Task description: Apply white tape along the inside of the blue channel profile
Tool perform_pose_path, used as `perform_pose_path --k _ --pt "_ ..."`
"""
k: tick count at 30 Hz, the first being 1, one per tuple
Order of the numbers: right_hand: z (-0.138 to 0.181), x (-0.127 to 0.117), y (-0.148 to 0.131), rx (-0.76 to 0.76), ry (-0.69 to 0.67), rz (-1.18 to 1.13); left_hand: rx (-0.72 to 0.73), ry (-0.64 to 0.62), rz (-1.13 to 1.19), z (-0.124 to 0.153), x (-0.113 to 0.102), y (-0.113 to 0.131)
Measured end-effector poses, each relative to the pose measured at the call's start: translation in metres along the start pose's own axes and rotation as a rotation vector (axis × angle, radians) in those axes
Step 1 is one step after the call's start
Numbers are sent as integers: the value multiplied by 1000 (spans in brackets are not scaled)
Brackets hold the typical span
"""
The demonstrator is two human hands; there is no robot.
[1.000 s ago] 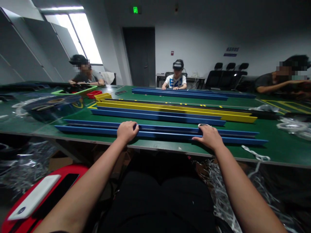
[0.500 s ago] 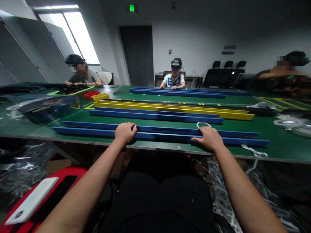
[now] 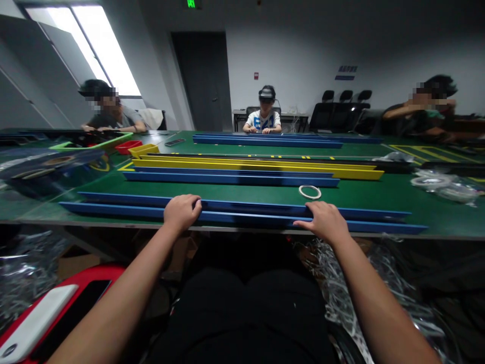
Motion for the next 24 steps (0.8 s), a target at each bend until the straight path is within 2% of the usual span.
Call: perform_pose_path --k 11,24 --pt "26 -24 -14 44 -3 -32 13 6 55 14 -9 -4" --pt "6 -6 -4 11 16 -18 -1 30 -7 4 0 -1"
Point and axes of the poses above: each hand's wrist, its own z-axis away from the middle knuckle, its own x-axis out of the palm, y = z × x, the point moved 3 cm from there along -z, towards the middle knuckle, and after that the axes turned 13 degrees about y, right-handed, at the moved point
